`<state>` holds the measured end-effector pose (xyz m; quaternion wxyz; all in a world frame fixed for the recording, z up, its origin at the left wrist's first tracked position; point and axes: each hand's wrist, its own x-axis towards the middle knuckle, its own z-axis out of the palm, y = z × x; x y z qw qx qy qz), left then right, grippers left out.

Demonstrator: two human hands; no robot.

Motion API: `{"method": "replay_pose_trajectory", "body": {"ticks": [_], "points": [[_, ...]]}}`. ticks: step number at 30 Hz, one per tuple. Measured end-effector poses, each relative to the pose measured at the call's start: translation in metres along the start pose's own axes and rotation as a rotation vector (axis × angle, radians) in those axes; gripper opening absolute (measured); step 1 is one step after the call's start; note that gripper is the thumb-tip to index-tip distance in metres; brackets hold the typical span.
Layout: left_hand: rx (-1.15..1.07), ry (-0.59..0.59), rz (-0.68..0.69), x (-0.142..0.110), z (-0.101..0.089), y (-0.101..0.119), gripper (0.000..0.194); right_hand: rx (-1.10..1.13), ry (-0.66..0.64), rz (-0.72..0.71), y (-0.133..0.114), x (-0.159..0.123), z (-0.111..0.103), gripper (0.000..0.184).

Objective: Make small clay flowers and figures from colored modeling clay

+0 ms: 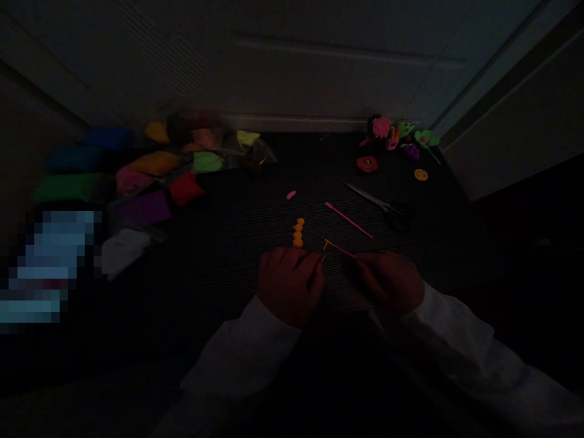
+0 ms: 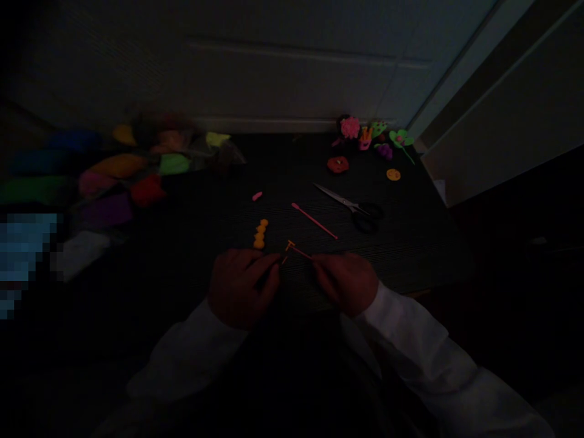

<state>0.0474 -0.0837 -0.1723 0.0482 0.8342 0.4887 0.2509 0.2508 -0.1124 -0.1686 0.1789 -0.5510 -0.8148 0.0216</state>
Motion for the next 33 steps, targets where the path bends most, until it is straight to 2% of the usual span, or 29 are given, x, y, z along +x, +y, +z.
{"method": "replay_pose_trajectory", "body": {"ticks": [5, 9, 12, 16, 21, 26, 33], "points": [[-0.100, 0.053, -0.098, 0.004, -0.005, -0.012, 0.016, -0.225, 0.081, 0.203, 0.032, 0.007, -0.009, 0.029], [-0.124, 0.055, -0.169, 0.013, -0.011, -0.027, 0.019, -0.335, 0.066, 0.208, 0.049, 0.015, -0.005, 0.031], [-0.069, 0.022, -0.251, 0.023, -0.014, -0.035, 0.027, -0.336, 0.119, 0.182, 0.052, 0.018, -0.003, 0.030], [-0.042, -0.071, -0.313, 0.036, -0.012, -0.039, 0.033, -0.248, 0.206, 0.108, 0.041, 0.024, -0.003, 0.026], [-0.045, -0.118, -0.327, 0.048, -0.012, -0.039, 0.033, -0.088, 0.023, -0.022, 0.012, 0.046, -0.001, 0.021], [-0.078, -0.073, -0.302, 0.051, -0.012, -0.038, 0.030, -0.042, -0.038, -0.017, -0.005, 0.057, 0.005, 0.020], [-0.181, 0.026, -0.207, 0.051, -0.013, -0.033, 0.023, -0.058, -0.026, -0.069, -0.006, 0.055, 0.010, 0.017]]}}
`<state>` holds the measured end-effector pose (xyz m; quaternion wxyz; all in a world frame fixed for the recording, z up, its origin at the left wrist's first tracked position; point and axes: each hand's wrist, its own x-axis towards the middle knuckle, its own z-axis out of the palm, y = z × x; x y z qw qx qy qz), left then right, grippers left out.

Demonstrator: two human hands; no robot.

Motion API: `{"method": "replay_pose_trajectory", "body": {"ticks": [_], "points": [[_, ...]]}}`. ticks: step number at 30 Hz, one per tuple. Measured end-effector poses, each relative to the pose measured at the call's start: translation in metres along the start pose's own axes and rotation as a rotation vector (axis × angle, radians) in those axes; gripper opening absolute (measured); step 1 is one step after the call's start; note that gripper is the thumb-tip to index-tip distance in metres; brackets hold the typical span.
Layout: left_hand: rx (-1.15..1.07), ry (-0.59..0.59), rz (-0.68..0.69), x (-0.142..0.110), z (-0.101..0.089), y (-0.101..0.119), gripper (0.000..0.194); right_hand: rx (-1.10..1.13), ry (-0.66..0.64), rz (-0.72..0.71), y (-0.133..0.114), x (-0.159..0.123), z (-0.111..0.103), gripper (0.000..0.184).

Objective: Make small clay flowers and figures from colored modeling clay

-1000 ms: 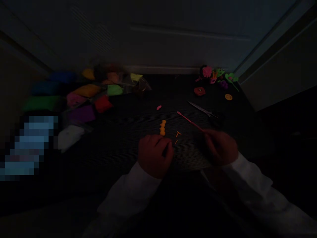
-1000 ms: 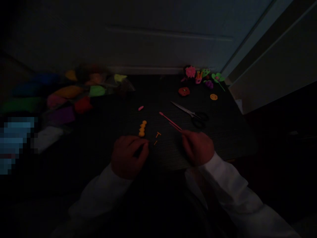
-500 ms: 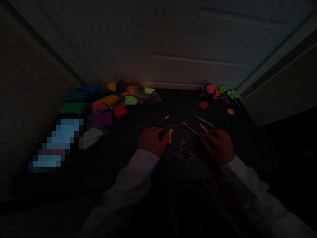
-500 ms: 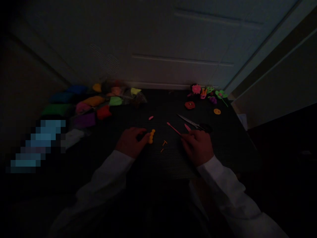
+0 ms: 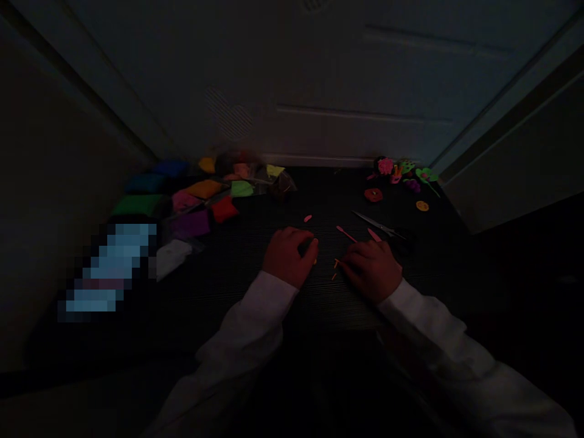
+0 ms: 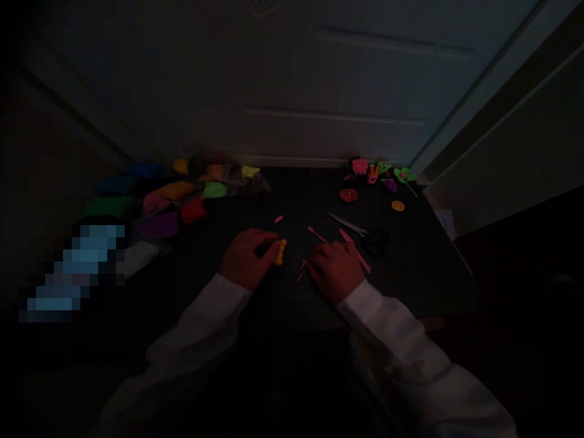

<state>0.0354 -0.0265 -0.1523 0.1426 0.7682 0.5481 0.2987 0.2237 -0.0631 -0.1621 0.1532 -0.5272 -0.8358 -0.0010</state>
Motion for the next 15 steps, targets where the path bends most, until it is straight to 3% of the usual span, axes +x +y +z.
{"method": "replay_pose_trajectory", "body": {"ticks": [3, 10, 15], "points": [[-0.081, -0.013, 0.007, 0.000, -0.002, 0.004, 0.020, 0.029, 0.039, 0.032, 0.001, 0.000, -0.002, 0.018], [-0.431, -0.176, -0.062, -0.003, -0.013, 0.016, 0.018, 0.071, 0.232, 0.020, -0.008, 0.007, -0.025, 0.016], [-0.339, -0.152, 0.001, -0.004, -0.012, 0.018, 0.025, 0.084, 0.266, 0.015, -0.011, 0.010, -0.026, 0.015]]}}
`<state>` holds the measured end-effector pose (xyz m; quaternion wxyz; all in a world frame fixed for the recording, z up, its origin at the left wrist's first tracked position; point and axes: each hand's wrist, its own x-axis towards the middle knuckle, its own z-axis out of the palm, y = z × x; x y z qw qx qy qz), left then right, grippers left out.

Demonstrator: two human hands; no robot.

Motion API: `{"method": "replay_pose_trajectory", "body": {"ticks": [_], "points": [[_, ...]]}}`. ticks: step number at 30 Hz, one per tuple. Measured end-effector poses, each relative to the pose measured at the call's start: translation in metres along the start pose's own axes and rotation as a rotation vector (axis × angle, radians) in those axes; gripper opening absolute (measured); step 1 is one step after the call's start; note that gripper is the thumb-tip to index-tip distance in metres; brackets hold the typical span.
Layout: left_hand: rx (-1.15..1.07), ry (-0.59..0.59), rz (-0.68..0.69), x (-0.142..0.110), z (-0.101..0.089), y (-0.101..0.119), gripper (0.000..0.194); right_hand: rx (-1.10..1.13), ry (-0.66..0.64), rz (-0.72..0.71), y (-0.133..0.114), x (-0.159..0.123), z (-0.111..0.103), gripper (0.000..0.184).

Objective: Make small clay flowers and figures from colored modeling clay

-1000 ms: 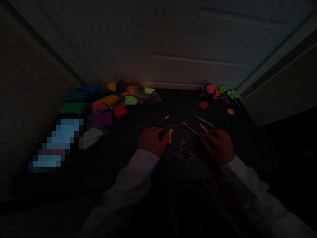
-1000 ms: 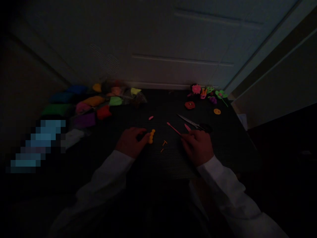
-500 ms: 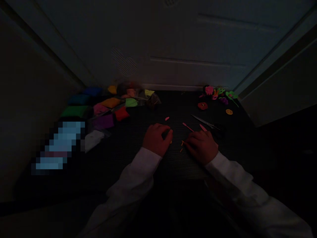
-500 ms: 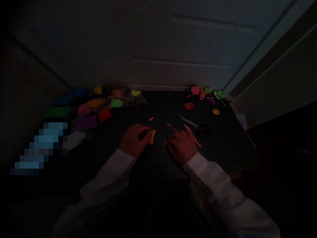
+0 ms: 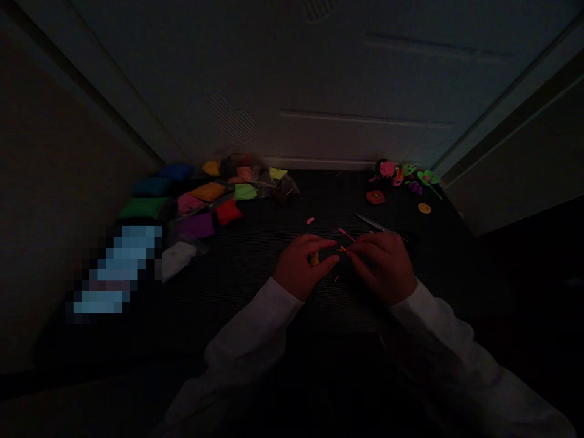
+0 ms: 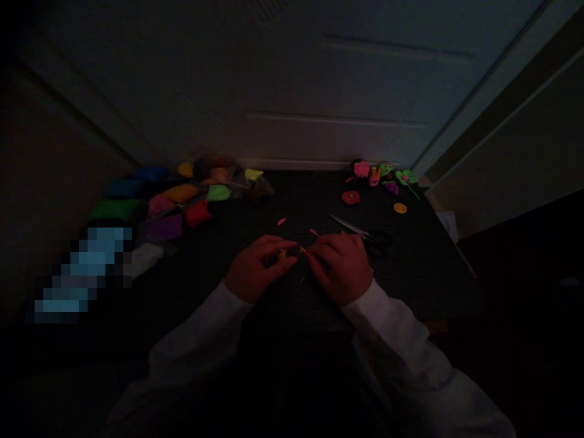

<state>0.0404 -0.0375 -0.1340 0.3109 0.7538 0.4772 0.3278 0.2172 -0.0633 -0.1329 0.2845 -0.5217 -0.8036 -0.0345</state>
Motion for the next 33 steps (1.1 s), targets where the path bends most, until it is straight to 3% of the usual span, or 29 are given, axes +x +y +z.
{"method": "replay_pose_trajectory", "body": {"ticks": [8, 19, 28, 33], "points": [[0.160, -0.013, 0.137, 0.004, 0.013, -0.008, 0.018, 0.025, 0.007, 0.013, 0.005, -0.007, 0.006, 0.013], [0.204, -0.004, 0.145, 0.005, 0.021, -0.011, 0.016, 0.006, -0.010, 0.008, 0.009, -0.008, 0.013, 0.012], [0.526, -0.105, 0.201, -0.001, 0.027, -0.006, 0.020, -0.036, 0.021, 0.010, 0.018, -0.008, 0.016, 0.012], [0.424, -0.121, 0.186, -0.001, 0.026, -0.010, 0.021, -0.038, 0.014, 0.014, 0.020, -0.010, 0.018, 0.012]]}}
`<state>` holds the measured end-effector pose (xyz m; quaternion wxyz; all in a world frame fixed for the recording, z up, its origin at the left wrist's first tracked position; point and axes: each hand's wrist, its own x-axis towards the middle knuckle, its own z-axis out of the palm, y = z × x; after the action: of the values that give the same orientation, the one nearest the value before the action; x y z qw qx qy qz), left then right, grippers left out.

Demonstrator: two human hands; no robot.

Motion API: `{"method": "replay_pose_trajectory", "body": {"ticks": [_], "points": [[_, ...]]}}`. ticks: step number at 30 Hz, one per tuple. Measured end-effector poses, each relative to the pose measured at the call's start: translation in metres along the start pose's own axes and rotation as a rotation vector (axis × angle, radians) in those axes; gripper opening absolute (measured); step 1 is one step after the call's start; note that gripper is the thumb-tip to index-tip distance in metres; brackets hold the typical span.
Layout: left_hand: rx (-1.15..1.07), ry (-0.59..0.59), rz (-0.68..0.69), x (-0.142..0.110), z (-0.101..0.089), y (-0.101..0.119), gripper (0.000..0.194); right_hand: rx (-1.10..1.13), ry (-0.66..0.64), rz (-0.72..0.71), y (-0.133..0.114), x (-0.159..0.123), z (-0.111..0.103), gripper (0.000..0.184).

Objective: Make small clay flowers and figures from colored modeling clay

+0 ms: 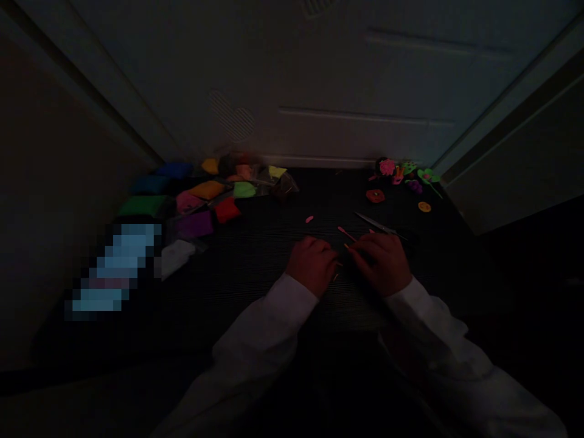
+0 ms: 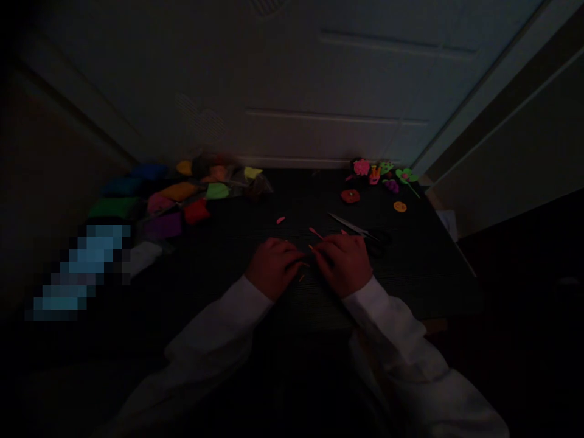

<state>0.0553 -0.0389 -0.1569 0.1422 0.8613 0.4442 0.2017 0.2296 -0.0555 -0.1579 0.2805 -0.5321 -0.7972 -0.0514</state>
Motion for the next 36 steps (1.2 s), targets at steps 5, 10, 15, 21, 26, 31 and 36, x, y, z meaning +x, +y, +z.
{"method": "replay_pose_trajectory", "body": {"ticks": [5, 10, 15, 21, 26, 31, 36], "points": [[-0.286, 0.078, -0.154, 0.005, -0.023, -0.011, 0.022, 0.029, -0.004, -0.004, -0.005, 0.009, -0.006, 0.013], [-0.559, 0.064, -0.305, 0.020, -0.051, -0.023, 0.027, 0.050, 0.060, -0.092, -0.018, 0.038, -0.011, 0.011], [-0.749, 0.062, -0.347, 0.027, -0.062, -0.038, 0.030, 0.042, 0.110, -0.179, -0.030, 0.064, -0.008, 0.011], [-0.877, 0.044, -0.481, 0.023, -0.056, -0.047, 0.029, 0.062, 0.050, -0.201, -0.034, 0.069, 0.001, 0.013], [-0.934, 0.040, -0.496, 0.025, -0.053, -0.048, 0.024, 0.067, 0.003, -0.197, -0.033, 0.066, 0.004, 0.014], [-0.993, 0.018, -0.529, 0.026, -0.051, -0.047, 0.020, 0.110, -0.008, -0.199, -0.033, 0.064, 0.005, 0.014], [-1.035, 0.050, -0.528, 0.025, -0.047, -0.047, 0.022, 0.283, -0.005, -0.055, -0.036, 0.064, 0.005, 0.019]]}}
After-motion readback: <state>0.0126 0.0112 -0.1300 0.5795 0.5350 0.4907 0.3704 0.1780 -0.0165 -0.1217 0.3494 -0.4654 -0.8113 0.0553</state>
